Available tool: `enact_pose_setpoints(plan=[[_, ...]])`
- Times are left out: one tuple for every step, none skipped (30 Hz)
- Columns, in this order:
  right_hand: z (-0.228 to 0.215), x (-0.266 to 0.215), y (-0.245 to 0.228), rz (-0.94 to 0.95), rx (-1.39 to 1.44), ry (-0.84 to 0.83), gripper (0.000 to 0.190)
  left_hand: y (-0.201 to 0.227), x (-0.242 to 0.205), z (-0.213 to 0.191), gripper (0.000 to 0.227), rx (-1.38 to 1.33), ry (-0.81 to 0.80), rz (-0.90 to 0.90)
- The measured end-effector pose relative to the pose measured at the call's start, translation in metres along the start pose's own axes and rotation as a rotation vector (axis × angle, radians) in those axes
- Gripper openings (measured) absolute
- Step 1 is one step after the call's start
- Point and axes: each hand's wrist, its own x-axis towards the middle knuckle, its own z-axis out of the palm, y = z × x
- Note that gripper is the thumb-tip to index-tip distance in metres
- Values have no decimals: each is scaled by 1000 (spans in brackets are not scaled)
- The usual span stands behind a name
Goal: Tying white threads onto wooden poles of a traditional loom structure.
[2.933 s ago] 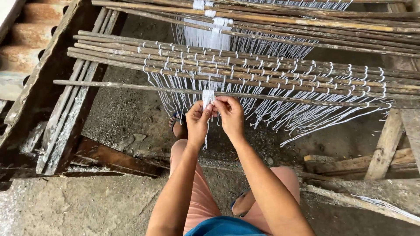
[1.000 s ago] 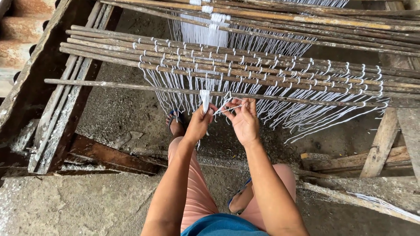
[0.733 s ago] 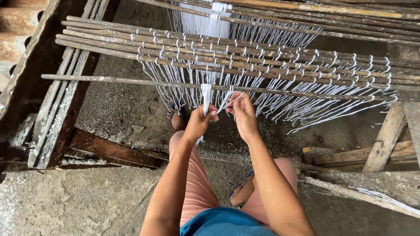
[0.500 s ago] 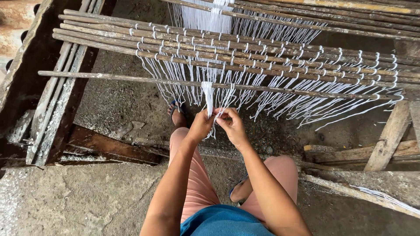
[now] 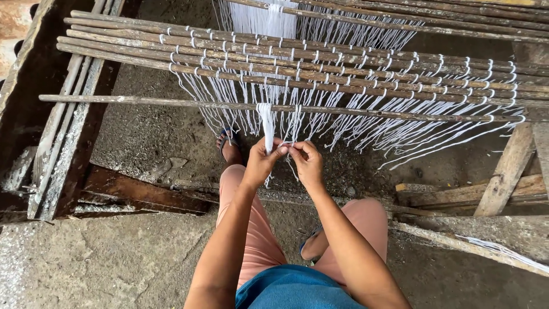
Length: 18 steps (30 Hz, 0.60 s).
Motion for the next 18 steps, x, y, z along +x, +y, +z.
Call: enact_pose_setpoints(plan=[[-2, 1, -6, -3, 0, -1, 2, 3, 0, 0, 17, -1, 1, 3], [-4, 1, -12, 1, 13, -8, 4, 7, 0, 0, 14, -2, 45, -5], [-4, 2, -18, 5, 28, -15, 7, 10, 0, -1, 14, -3, 90, -12], [-12, 1, -21, 0, 30, -17, 7, 0, 3, -3, 14, -3, 91, -8], [-19, 0, -25, 41, 67, 29, 10, -10, 5, -7, 12, 30, 103, -20], [-26, -2, -28, 82, 105, 75, 13, -21, 8, -10, 11, 63, 116, -33], [-35, 0, -24, 83, 104, 71, 13, -17, 9, -10, 11, 62, 119, -34], [-45, 2, -21, 89, 162, 129, 16, -12, 10, -10, 11, 136, 160, -32], [-56, 4, -17, 95, 216, 190, 19, -9, 11, -8, 12, 209, 196, -30], [-59, 0, -29, 96, 213, 190, 19, -10, 11, -8, 12, 206, 196, -32], [-64, -1, -41, 116, 282, 186, 18, -10, 13, -8, 11, 226, 205, -27], [-68, -3, -53, 137, 350, 183, 18, -10, 16, -7, 10, 246, 215, -22], [-69, -8, -46, 134, 347, 185, 18, -10, 18, -6, 10, 242, 212, -21], [-71, -12, -39, 158, 221, 88, 17, -10, 19, -5, 12, 256, 212, -32], [-73, -19, -31, 185, 96, -8, 16, -11, 19, -4, 15, 271, 211, -46], [-72, -30, -18, 186, 92, -4, 16, -13, 23, -2, 15, 268, 206, -48], [-72, -45, -5, 194, 42, -104, 13, -16, 23, 0, 16, 295, 211, -43], [-72, -59, 8, 203, -7, -204, 19, -20, 24, 2, 18, 322, 215, -37]])
